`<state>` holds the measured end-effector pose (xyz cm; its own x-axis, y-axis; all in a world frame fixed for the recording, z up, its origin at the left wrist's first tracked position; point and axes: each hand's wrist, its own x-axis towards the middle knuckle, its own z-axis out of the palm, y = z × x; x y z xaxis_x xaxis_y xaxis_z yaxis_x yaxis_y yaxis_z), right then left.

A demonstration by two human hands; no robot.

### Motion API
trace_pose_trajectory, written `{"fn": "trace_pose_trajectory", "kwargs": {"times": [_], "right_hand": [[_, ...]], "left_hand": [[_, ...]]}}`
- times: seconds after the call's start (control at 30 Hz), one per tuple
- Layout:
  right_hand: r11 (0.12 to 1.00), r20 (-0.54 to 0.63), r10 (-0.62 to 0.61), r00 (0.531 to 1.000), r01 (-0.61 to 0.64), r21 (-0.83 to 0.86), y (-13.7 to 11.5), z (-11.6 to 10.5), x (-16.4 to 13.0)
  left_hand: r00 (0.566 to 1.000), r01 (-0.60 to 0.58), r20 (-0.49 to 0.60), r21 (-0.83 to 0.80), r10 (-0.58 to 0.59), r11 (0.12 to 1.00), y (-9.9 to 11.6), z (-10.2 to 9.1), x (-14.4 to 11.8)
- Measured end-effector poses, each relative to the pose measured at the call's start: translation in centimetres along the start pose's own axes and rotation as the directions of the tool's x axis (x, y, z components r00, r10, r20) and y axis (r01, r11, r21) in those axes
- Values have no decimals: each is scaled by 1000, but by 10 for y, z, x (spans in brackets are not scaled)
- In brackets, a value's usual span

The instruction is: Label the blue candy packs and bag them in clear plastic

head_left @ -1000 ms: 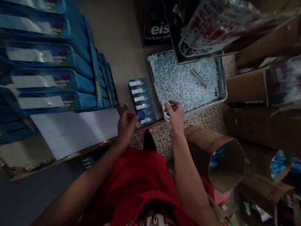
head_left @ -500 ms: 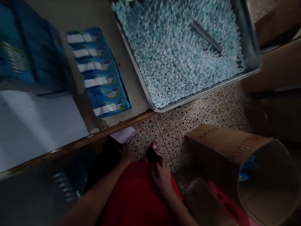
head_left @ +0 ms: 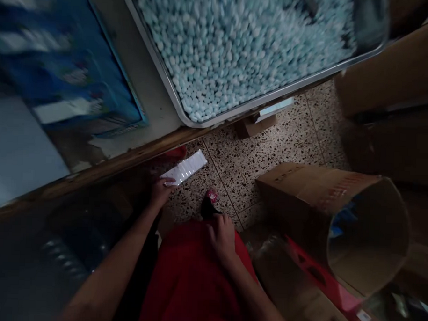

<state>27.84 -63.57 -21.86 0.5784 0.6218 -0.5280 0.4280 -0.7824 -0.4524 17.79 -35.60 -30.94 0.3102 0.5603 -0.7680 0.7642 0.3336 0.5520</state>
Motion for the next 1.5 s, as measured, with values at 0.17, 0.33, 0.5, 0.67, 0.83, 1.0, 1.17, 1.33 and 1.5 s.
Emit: {"fn": "trace_pose_trajectory", "kwargs": {"times": [0.17,0.33,0.5,0.67,0.83,1.0,1.17,1.33,1.5], "right_hand": [[957,-206,-56,977,111,268,-20,-53,36],[778,-223,-190,956,285,560,-110,-171,105],[550,126,-286,950,55,833,-184,-229,100],[444,176,-238,955,-54,894,-221,-227,72],[641,174,-110,979,-64,765,-239,-220,62],[869,-277,-453,847,489,76,-292,-210,30],[536,-1,-841,541,833,-136,-376,-178,6],[452,107,-879,464,884,-122,-401,-149,9],[461,110,-878,465,885,-66,-401,-133,5]], "left_hand": [[990,76,136,-394,-23,916,91,-73,-124],[945,247,315,-525,-84,814,166,-143,-225],[996,4,73,-582,48,813,181,-185,-273],[939,-201,-311,-153,146,968,168,-194,-294],[804,-283,-523,78,281,956,146,-202,-295],[877,-302,-384,29,289,953,145,-226,-298],[857,-327,-431,-35,280,944,153,-244,-295],[881,-298,-450,-295,143,908,143,-260,-291],[897,-238,-441,-443,21,864,132,-283,-291]]}}
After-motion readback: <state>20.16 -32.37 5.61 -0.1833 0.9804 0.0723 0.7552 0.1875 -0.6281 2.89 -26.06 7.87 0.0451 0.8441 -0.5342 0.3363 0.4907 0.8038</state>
